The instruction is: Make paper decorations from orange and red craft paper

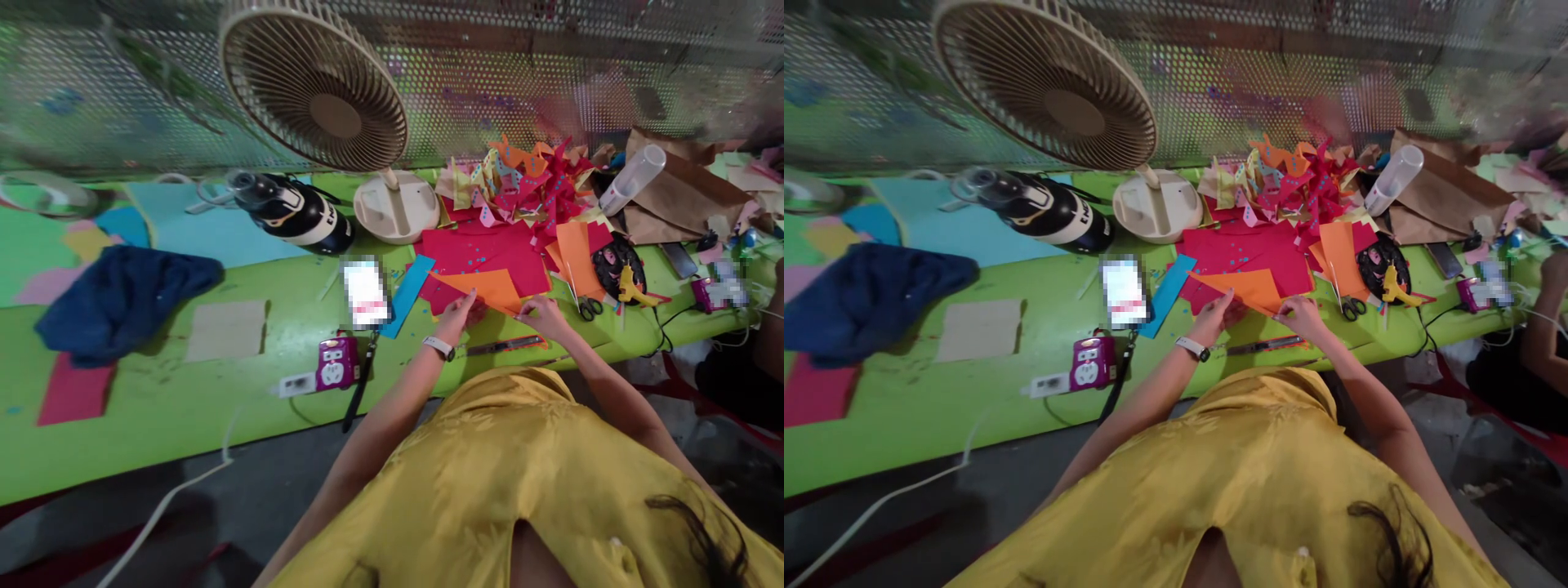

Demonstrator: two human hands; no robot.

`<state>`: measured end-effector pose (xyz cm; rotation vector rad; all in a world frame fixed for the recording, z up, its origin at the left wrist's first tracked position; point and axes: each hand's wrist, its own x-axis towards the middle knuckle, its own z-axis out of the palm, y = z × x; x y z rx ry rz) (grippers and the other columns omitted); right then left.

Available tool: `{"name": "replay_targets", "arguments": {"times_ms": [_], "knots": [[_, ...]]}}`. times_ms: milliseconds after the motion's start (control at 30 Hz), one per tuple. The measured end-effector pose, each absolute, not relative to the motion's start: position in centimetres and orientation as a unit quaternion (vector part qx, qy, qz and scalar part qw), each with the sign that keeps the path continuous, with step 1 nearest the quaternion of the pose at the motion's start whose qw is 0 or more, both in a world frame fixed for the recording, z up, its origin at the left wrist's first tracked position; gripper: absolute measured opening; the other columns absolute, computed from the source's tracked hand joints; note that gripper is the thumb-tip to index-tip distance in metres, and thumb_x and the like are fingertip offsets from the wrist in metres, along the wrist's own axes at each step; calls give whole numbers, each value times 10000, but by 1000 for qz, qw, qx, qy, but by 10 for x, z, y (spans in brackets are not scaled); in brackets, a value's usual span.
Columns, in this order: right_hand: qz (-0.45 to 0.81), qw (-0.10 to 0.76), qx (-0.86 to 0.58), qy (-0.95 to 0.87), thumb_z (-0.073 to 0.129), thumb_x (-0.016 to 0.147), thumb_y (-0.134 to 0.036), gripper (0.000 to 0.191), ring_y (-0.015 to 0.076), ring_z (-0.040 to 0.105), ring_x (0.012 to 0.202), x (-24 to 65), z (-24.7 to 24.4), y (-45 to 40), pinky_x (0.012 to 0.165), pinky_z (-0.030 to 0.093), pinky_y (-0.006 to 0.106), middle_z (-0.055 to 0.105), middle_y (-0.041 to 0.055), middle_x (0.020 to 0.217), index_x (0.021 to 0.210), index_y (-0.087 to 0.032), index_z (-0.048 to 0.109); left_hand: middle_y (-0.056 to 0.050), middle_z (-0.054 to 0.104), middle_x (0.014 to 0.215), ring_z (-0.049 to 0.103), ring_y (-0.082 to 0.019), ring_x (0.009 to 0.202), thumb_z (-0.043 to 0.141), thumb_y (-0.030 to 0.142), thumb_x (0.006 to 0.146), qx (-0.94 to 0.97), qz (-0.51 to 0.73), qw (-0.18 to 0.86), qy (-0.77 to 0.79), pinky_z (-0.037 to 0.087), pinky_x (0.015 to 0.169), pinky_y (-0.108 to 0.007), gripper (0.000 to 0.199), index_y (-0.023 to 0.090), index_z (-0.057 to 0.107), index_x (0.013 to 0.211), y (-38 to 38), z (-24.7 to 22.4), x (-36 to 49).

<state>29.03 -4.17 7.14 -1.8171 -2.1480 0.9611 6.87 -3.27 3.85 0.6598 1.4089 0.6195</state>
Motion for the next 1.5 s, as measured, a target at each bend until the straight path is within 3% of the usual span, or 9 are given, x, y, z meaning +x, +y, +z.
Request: {"name": "replay_targets", "arguments": {"times_ms": [167, 233, 300, 400, 500, 733, 900, 1367, 1500], "knots": [[334, 142, -553, -750, 615, 900, -293, 164, 178, 652, 874, 288, 80, -53, 882, 462, 316, 714, 45, 854, 809, -192, 706, -65, 758, 946, 712, -188, 915, 751, 402, 785, 177, 358, 716, 573, 580, 779, -292, 290, 178, 681, 956, -30, 35, 69], [311, 191, -535, -762, 558, 901, -220, 171, 194, 647, 976, 295, 87, -53, 926, 474, 341, 718, 68, 976, 969, -195, 713, -50, 756, 974, 710, -166, 919, 745, 344, 802, 163, 350, 731, 563, 582, 775, -265, 247, 184, 690, 982, -30, 34, 62], [274, 213, -513, -785, 507, 850, -112, 368, 210, 605, 1125, 301, 92, -51, 1002, 456, 386, 686, 89, 1168, 1165, -201, 676, -41, 754, 987, 708, -151, 913, 730, 317, 824, 159, 340, 744, 552, 580, 771, -243, 205, 186, 699, 979, -30, 34, 57], [226, 152, -452, -849, 470, 787, -38, 608, 232, 491, 1317, 301, 97, -49, 1094, 387, 457, 545, 83, 1438, 1340, -254, 596, -42, 754, 981, 708, -142, 877, 719, 306, 839, 167, 322, 765, 532, 581, 764, -238, 171, 183, 711, 957, -30, 36, 56], [207, 67, -357, -909, 488, 795, -25, 666, 235, 361, 1440, 289, 97, -47, 1159, 307, 475, 426, 52, 1551, 1400, -297, 548, -53, 752, 912, 704, -135, 774, 736, 298, 823, 180, 297, 789, 506, 577, 727, -238, 172, 165, 717, 930, -31, 40, 61], [203, 31, -262, -943, 459, 905, -63, 535, 191, 413, 1421, 275, 96, -47, 1189, 287, 412, 521, 69, 1475, 1419, -201, 522, -52, 753, 904, 689, -123, 693, 587, 328, 932, 160, 324, 811, 461, 554, 592, -208, 255, 161, 694, 1093, -28, 46, 65], [196, 48, -242, -949, 489, 899, -108, 532, 189, 414, 1421, 280, 101, -42, 1157, 351, 401, 506, 96, 1483, 1423, -194, 516, -5, 730, 785, 674, -110, 633, 674, 235, 871, 144, 358, 809, 443, 547, 548, -197, 123, 154, 692, 961, -26, 47, 63], [184, 104, -250, -945, 648, 872, -317, 514, 258, 489, 1365, 285, 97, -40, 1105, 397, 461, 574, 143, 1412, 1365, -186, 581, -68, 736, 1079, 710, -191, 936, 843, 199, 681, 234, 365, 831, 348, 565, 698, -234, 498, 190, 625, 1128, -24, 51, 62], [199, 146, -270, -931, 525, 929, -196, 359, 210, 609, 1228, 284, 90, -39, 1071, 423, 446, 680, 111, 1281, 1265, -219, 651, -71, 742, 1073, 683, -239, 1043, 856, 206, 656, 277, 360, 829, 327, 551, 849, -322, 509, 187, 631, 1113, -25, 53, 67]]}}
